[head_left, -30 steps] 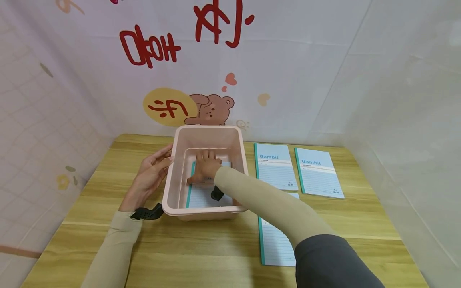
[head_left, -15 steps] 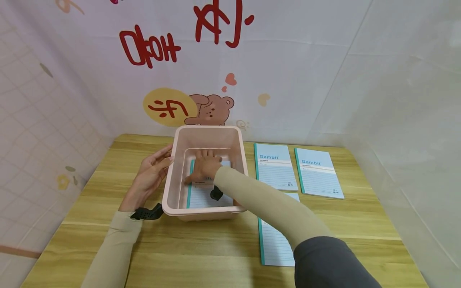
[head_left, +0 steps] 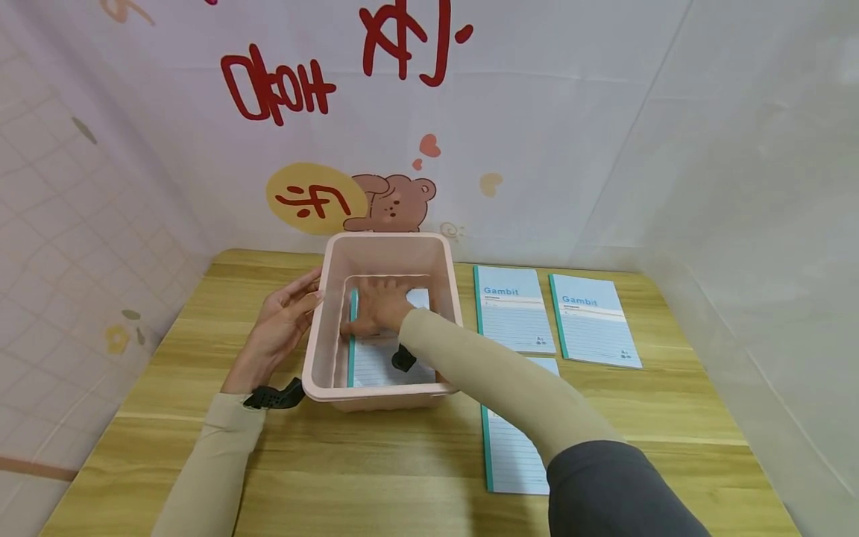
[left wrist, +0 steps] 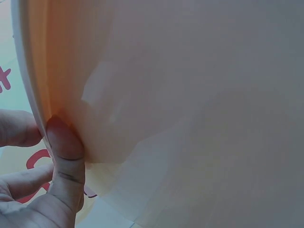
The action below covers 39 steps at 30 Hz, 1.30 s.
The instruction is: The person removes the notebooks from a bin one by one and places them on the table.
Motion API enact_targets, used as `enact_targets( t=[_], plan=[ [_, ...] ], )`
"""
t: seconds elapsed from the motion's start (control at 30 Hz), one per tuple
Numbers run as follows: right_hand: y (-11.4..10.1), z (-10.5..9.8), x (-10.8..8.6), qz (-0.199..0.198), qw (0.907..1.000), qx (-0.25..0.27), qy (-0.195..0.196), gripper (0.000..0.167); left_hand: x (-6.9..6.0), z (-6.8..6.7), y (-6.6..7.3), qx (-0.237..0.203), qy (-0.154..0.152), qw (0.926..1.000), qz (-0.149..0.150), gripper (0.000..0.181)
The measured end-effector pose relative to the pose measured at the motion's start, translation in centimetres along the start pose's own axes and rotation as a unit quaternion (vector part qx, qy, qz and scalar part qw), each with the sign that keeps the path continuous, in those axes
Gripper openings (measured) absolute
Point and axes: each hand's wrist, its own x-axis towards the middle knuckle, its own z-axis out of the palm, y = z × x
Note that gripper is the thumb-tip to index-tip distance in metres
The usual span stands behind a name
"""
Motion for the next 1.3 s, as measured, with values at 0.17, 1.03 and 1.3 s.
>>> enact_targets(
  t=[0.17,1.03,1.3],
  plan=[
    [0.2,-0.3,-0.2,-0.037,0.9980,-0.032,0.041,0.098,0.1,0.1,-0.1,-0.003,-0.002,1.0000,-0.001,0.067],
    [1.0,-4.1,0.3,-0.069,0.9863,-0.016,0.149,0.086,-0.3,0.0,0.3,0.000,-0.004,1.0000,0.002,0.066],
    [1.6,-5.4,-0.5,-0.083,0.9823,0.002,0.168,0.088,-0.1,0.1,0.1,0.001,-0.004,1.0000,-0.002,0.067]
  ],
)
